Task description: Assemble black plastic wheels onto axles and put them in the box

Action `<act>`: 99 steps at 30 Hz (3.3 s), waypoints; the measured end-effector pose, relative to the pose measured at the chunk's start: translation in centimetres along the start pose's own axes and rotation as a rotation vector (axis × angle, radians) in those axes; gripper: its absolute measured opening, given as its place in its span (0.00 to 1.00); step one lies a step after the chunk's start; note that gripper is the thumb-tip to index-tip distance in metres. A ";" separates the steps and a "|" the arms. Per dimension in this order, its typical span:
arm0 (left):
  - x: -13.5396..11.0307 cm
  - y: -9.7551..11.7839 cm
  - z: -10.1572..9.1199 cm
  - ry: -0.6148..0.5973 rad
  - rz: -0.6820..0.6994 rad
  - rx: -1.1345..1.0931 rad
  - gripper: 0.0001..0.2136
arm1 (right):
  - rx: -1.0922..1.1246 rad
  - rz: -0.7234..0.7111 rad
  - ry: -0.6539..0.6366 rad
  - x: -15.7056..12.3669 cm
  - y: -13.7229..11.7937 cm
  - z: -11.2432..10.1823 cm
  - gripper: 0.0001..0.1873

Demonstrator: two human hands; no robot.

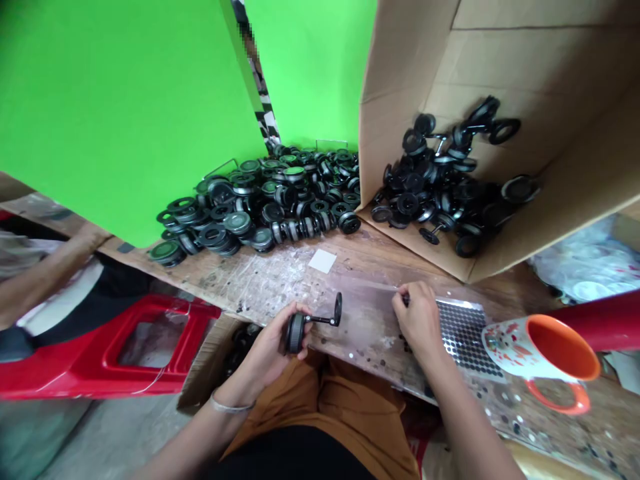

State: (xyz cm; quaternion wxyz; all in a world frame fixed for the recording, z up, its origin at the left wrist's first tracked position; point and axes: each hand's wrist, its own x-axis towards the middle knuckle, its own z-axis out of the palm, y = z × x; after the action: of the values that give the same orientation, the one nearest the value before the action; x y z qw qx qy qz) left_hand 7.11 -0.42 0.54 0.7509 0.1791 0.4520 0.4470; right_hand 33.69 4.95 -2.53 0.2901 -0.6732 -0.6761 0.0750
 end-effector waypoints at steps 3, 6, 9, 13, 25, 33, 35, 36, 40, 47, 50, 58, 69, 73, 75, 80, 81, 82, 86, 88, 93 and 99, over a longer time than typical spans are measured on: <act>0.0 -0.3 0.0 0.041 0.073 0.077 0.19 | 0.218 -0.196 0.058 -1.7 -4.3 -1.7 0.03; -0.1 -0.7 0.1 0.055 0.129 0.147 0.21 | 0.286 -0.400 -0.021 -3.1 -8.7 -2.3 0.03; -0.2 -0.9 0.5 0.063 0.124 0.184 0.21 | 0.280 -0.463 -0.094 -3.7 -11.1 -1.2 0.04; -0.4 -1.1 0.7 0.055 0.085 0.185 0.21 | 0.290 -0.455 -0.136 -3.7 -11.4 0.4 0.03; -0.6 -1.5 0.9 0.073 0.016 0.120 0.22 | 0.254 -0.501 -0.109 -4.0 -11.2 0.8 0.04; -0.2 -1.3 0.6 0.111 -0.067 0.015 0.19 | 0.142 -0.720 -0.052 -6.3 -11.4 0.7 0.16; 0.0 -1.1 0.5 0.087 -0.064 0.070 0.18 | 0.178 -0.714 -0.054 -5.9 -10.3 0.3 0.15; 0.1 -0.9 0.6 0.064 -0.058 0.099 0.18 | 0.211 -0.679 -0.022 -5.5 -9.4 0.0 0.13; 0.2 -0.3 0.9 0.009 -0.035 0.175 0.19 | 0.120 -0.269 0.145 -2.8 -3.3 -0.9 0.05; 0.4 -0.6 1.1 0.026 -0.059 0.148 0.18 | -0.138 -0.026 -0.123 0.1 3.6 0.5 0.09; 0.4 -0.7 1.2 0.022 -0.039 0.150 0.18 | -0.161 -0.022 -0.172 0.6 3.4 0.9 0.09; 0.4 -0.7 1.0 0.016 0.030 0.156 0.18 | -0.177 -0.069 -0.192 1.6 2.9 0.8 0.06; -0.1 -0.5 1.1 0.109 0.172 0.278 0.18 | 0.208 -0.534 -0.052 -3.7 -7.0 -1.0 0.03; -0.2 -0.6 1.2 0.108 0.174 0.293 0.18 | 0.147 -0.559 -0.038 -4.2 -8.1 0.0 0.04; -0.2 -0.7 1.1 0.110 0.187 0.288 0.17 | 0.121 -0.572 -0.054 -4.2 -8.0 0.3 0.05; -0.2 -0.7 1.0 0.096 0.193 0.309 0.16 | 0.066 -0.565 -0.105 -4.2 -7.9 0.9 0.05; -0.2 -0.7 1.0 0.095 0.189 0.311 0.16 | 0.054 -0.554 -0.107 -4.2 -7.9 0.9 0.05; -0.2 -0.7 1.0 0.094 0.185 0.312 0.16 | 0.042 -0.541 -0.107 -4.3 -8.0 1.0 0.05; -0.4 -0.7 1.3 0.091 0.183 0.307 0.14 | 0.025 -0.506 -0.081 -4.5 -8.6 1.0 0.05; -0.5 -0.6 1.4 0.110 0.190 0.269 0.13 | 0.042 -0.499 -0.031 -4.8 -9.0 0.9 0.05; -0.6 -0.2 1.5 0.171 0.173 0.159 0.12 | 0.083 -0.507 0.042 -6.7 -9.8 1.4 0.16; -0.3 0.6 1.3 0.166 0.154 0.105 0.12 | 0.112 -0.472 -0.065 -7.3 -9.6 1.9 0.27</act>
State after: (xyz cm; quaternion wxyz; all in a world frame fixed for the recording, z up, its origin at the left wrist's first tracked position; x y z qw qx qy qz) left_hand 7.83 -0.14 1.75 0.6641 0.2147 0.5203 0.4921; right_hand 23.89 -2.27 -1.48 0.3145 -0.4764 -0.8185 0.0643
